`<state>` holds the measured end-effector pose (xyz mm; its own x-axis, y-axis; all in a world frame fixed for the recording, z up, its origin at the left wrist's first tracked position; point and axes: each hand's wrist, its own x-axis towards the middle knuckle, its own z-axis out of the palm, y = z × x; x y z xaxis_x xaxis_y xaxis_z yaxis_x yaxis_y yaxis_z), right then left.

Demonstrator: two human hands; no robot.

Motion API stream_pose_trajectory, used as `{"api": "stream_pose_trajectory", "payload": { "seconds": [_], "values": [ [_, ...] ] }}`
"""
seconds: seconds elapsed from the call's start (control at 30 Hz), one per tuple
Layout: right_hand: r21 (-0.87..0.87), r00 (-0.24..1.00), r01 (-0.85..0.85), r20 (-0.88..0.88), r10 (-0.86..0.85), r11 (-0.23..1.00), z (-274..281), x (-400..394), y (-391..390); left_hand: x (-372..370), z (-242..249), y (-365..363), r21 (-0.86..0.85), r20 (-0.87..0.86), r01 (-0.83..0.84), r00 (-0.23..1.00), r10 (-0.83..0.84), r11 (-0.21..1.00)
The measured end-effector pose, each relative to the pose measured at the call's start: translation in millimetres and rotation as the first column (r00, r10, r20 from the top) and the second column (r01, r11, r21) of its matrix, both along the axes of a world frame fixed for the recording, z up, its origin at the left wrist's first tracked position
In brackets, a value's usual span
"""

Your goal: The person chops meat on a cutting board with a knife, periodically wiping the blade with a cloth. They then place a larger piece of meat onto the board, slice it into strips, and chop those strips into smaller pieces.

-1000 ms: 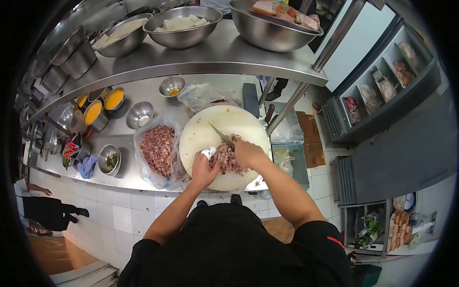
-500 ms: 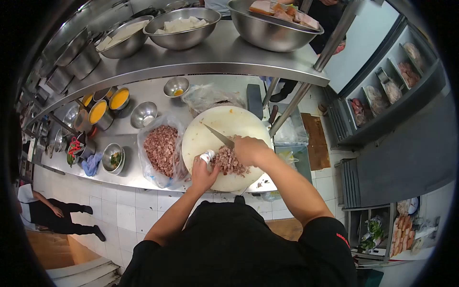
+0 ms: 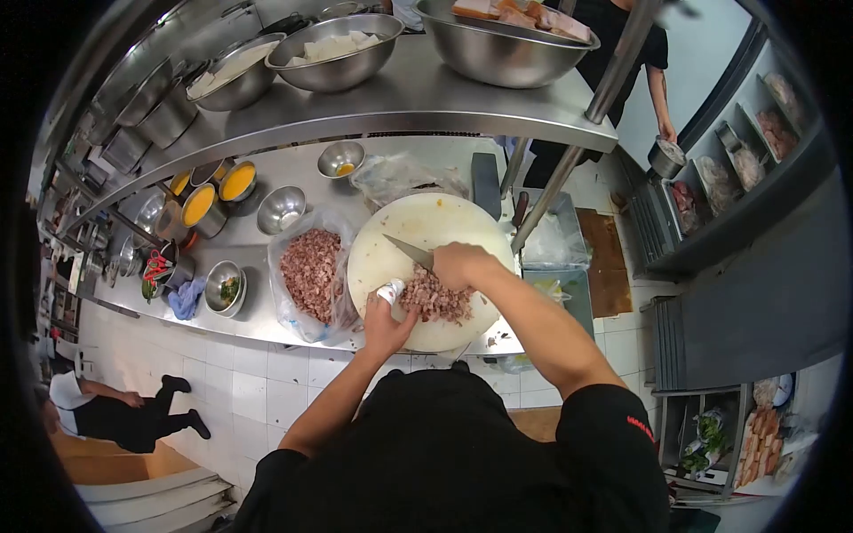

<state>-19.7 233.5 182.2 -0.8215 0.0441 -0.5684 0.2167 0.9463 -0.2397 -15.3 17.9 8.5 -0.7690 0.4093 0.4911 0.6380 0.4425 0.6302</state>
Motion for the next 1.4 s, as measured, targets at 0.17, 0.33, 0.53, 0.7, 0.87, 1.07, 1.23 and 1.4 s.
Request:
{"api": "stream_pose_trajectory", "payload": {
  "seconds": [0.17, 0.33, 0.53, 0.7, 0.87, 1.07, 1.23, 1.4],
  "values": [
    [0.127, 0.964, -0.087, -0.240, 0.116, 0.988, -60, 7, 11, -2, -4, 2, 0.036, -0.002, -0.025, 1.000, 0.025, 0.999],
    [0.045, 0.992, -0.088, 0.096, 0.083, 0.995, 13, 2, 5, 1, 1, 1, 0.053, 0.027, -0.052, 0.998, 0.051, 0.997],
    [0.006, 0.974, -0.155, -0.167, 0.154, 0.988, -39, 26, -9, 20, -10, 5, 0.098, 0.017, -0.028, 1.000, 0.026, 0.995],
    [0.054, 0.986, -0.132, -0.098, 0.137, 0.990, 5, 36, -12, 30, -5, 2, 0.142, 0.066, -0.079, 0.995, 0.071, 0.987],
    [-0.042, 0.967, -0.143, -0.220, 0.130, 0.989, -40, 20, -10, 31, -12, -2, 0.094, 0.100, -0.129, 0.988, 0.119, 0.987],
    [-0.022, 0.937, -0.006, -0.349, -0.002, 1.000, -5, 31, 33, 39, 18, -8, -0.086, 0.135, -0.053, 0.989, 0.064, 0.995],
    [0.199, 0.914, 0.222, -0.382, -0.133, 0.955, -84, 45, 27, 25, 31, 31, -0.302, 0.052, 0.029, 0.999, -0.014, 0.953],
    [0.022, 0.961, -0.028, -0.276, 0.033, 0.999, -25, 60, 54, -14, 16, 63, -0.167, 0.140, 0.103, 0.987, -0.080, 0.981]
  ]
}}
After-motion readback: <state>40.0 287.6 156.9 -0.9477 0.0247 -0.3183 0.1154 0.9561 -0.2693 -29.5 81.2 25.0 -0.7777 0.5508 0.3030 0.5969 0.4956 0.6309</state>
